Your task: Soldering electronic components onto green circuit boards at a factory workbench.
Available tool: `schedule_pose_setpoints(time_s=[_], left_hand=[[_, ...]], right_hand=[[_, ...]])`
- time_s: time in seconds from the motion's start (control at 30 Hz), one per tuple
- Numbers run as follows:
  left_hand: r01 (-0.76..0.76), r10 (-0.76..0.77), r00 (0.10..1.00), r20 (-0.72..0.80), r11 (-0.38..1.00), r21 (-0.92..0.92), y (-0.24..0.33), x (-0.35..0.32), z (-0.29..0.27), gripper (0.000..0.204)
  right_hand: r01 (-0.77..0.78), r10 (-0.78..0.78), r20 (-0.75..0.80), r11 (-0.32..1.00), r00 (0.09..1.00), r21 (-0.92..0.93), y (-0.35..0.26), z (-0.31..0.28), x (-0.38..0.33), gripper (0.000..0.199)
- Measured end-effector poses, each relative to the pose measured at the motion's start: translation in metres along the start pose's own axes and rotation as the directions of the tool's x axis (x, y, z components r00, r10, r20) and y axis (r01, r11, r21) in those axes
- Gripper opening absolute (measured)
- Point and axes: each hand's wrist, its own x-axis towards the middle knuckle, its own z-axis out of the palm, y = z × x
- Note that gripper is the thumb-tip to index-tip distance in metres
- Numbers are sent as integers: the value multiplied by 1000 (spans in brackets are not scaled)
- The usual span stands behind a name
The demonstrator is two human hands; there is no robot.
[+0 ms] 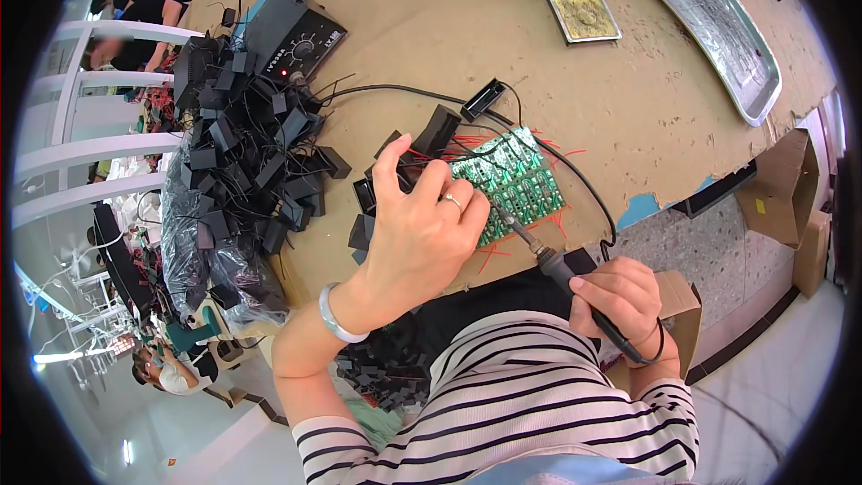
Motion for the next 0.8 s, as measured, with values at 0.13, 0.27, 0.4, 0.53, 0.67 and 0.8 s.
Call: schedule_pose_setpoints(time_s=[0.13, 0.27, 0.4, 0.53, 0.67, 0.8], left_hand=[[-21, 21, 1000, 13, 1000, 14, 3, 3, -3, 14], [-28, 28, 999, 38, 999, 15, 6, 6, -4, 11], [-21, 20, 999, 40, 999, 35, 6, 4, -4, 11], [-23, 21, 999, 44, 999, 40, 8, 4, -6, 12], [-20, 16, 998, 65, 998, 66, 9, 4, -6, 14], [-8, 7, 1000, 16, 998, 70, 13, 2, -5, 6]], right_hand=[[173, -171, 37, 981, 985, -83, -1, 3, 1, 22], [213, -203, 83, 970, 976, -121, -5, -1, 4, 21], [100, -98, 28, 992, 995, -77, -9, -13, -1, 22], [-1, -3, -49, 997, 999, -80, -9, -20, -8, 28], [-49, 42, -70, 994, 997, -102, -9, -22, -13, 31], [-36, 31, -49, 995, 998, -94, -10, -24, -11, 30]])
